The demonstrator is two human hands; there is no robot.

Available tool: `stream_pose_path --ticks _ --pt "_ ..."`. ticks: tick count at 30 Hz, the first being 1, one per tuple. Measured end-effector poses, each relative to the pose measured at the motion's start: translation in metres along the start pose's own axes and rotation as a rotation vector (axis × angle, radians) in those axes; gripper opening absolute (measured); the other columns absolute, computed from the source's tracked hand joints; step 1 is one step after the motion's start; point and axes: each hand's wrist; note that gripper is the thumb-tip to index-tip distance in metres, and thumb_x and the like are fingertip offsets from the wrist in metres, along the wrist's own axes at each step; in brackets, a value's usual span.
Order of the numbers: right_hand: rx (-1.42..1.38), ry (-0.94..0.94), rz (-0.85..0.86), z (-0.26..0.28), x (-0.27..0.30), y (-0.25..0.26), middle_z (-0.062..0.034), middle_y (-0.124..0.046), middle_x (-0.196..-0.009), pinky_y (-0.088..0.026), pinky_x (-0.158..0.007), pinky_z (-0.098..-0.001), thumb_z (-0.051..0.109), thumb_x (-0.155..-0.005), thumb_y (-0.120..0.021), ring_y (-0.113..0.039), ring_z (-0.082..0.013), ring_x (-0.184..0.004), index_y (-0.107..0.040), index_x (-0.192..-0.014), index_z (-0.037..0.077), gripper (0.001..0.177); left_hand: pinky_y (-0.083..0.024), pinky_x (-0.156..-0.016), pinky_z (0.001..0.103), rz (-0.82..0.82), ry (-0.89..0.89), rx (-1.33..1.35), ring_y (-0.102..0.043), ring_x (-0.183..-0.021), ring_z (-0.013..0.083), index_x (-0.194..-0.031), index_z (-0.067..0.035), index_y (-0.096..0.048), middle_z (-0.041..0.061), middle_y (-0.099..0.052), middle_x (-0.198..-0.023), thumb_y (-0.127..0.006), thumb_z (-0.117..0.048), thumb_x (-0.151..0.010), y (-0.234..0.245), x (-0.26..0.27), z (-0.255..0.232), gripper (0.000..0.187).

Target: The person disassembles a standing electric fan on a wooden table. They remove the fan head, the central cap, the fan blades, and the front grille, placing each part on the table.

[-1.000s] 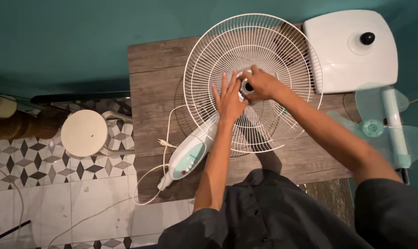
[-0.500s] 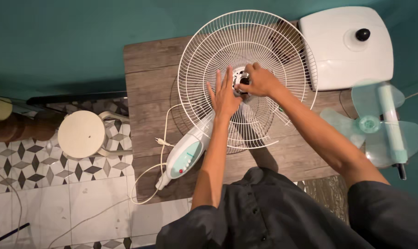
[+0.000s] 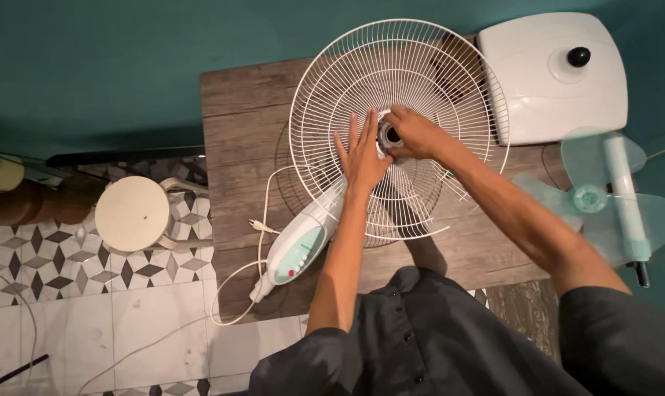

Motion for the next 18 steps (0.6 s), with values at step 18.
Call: stream_pose_path --ticks 18 --pt "-0.227 -0.215 0.091 0.001 0.011 -0.004 -0.0173 -0.048 -0.138 -0.041 -0.11 -0.0517 0.022 -0.048 -0.094 -0.04 -0.0412 -0.13 -0.053 -0.138 0.013 0.1 0.004 -0.127 0.062 0.017 0.002 0.002 -0.008 -0.16 0.0241 -0.163 -0.023 -0.014 -0.008 -0.023 -0.169 -0.091 -0.029 -0.069 0.0 0.003 -0.003 0.122"
Point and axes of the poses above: each hand's wrist, its own x-axis away from the middle knuckle, its own y-axis out of the back of the hand, z = x × y
